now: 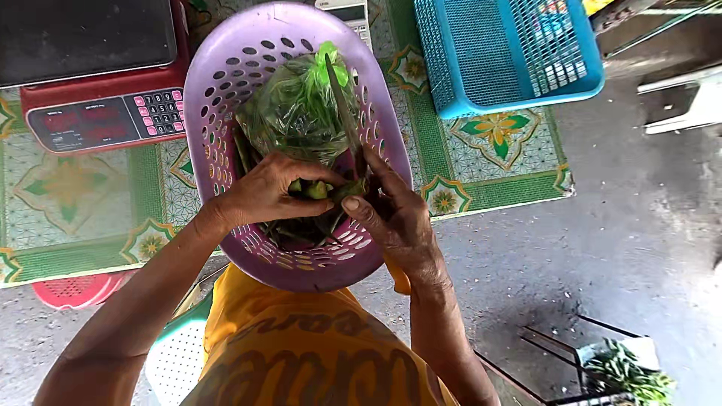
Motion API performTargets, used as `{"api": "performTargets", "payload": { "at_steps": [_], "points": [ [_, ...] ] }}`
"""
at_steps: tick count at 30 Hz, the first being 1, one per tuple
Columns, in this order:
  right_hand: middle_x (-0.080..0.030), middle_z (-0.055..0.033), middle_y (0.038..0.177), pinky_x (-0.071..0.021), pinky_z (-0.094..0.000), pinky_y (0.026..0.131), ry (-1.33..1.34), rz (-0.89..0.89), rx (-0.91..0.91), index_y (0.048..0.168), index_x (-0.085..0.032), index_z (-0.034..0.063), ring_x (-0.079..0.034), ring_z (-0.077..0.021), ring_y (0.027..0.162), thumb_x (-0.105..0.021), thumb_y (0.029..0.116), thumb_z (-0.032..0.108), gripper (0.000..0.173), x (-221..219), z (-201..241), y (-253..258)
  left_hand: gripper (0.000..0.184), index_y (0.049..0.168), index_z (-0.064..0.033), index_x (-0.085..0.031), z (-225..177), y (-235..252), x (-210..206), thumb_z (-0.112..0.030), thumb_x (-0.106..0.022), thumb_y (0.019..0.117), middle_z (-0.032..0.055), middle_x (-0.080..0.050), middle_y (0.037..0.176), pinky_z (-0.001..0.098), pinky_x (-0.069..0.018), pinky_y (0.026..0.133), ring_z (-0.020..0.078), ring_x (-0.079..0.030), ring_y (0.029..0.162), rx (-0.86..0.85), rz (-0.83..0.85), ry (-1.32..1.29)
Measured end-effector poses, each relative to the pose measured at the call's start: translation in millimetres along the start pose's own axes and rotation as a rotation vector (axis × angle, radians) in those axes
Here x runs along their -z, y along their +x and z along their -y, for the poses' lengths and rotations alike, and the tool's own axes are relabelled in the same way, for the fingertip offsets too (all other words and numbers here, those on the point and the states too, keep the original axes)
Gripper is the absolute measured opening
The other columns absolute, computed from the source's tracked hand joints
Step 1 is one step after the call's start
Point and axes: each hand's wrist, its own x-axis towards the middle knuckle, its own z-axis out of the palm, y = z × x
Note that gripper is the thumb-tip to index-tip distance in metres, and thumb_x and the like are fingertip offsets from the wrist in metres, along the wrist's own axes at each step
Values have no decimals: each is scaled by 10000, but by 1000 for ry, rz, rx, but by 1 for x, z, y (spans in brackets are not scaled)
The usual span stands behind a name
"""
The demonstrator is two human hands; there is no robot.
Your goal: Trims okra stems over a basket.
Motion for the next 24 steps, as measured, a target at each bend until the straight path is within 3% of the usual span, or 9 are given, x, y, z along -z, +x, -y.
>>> {"api": "performTargets", "payload": {
  "at_steps": [2, 6, 12, 16, 20, 22, 24],
  "points": [
    [-678, -56, 1138, -516, -214, 540, 16, -10, 1, 1600, -384, 184, -603, -51, 682, -657, 978, 454, 731, 0, 1, -1, 242, 1114, -24, -755, 0, 0, -1, -152, -724, 911, 38, -747, 978, 177, -551, 808, 23, -673, 893, -4, 25, -2],
    [-670, -76, 1175, -540, -230, 586, -35, -25, -3, 1595, -388, 151, -634, -68, 746, -657, 979, 462, 740, 0, 1, -4, 233, 1099, -38, -765, 1, 3, -7, -180, -736, 916, 33, -744, 954, 182, -547, 788, 29, -672, 877, -24, 52, 0],
    [-679, -66, 1126, -500, -206, 566, -79, -70, -6, 1577, -421, 135, -592, -47, 705, -632, 1016, 368, 643, 0, 3, -11, 249, 1104, -23, -762, 3, 6, -19, -162, -745, 898, 63, -752, 991, 212, -557, 830, 62, -690, 918, -81, 21, 49],
    [-665, -30, 919, -463, -220, 466, -107, -159, -14, 1531, -487, 166, -545, -55, 569, -623, 1028, 244, 528, -2, 1, -15, 276, 1144, -99, -762, -1, 5, -35, -208, -729, 892, 59, -734, 961, 335, -557, 707, 145, -693, 838, -68, -84, 318],
    [-642, -6, 836, -446, -227, 381, 124, -129, -113, 1508, -509, 243, -513, -82, 476, -586, 1046, 273, 469, 3, 4, -19, 318, 1197, -113, -748, -1, 7, -45, -196, -734, 889, 99, -737, 997, 387, -560, 640, 211, -716, 813, -76, -181, 482],
    [-629, -11, 841, -453, -218, 388, 329, -56, -160, 1519, -492, 266, -502, -88, 477, -564, 1053, 292, 472, 8, 5, -21, 319, 1203, -90, -741, 2, 6, -45, -175, -740, 896, 105, -737, 1021, 373, -570, 687, 196, -713, 840, -47, -236, 439],
    [-551, -16, 776, -455, -221, 402, 560, 55, -259, 1525, -440, 308, -481, -93, 470, -538, 1050, 422, 498, 13, 1, -23, 282, 1187, -35, -729, 1, 6, -41, -123, -728, 919, 92, -745, 1080, 291, -584, 849, 127, -710, 960, -28, -269, 278]
  ]
}}
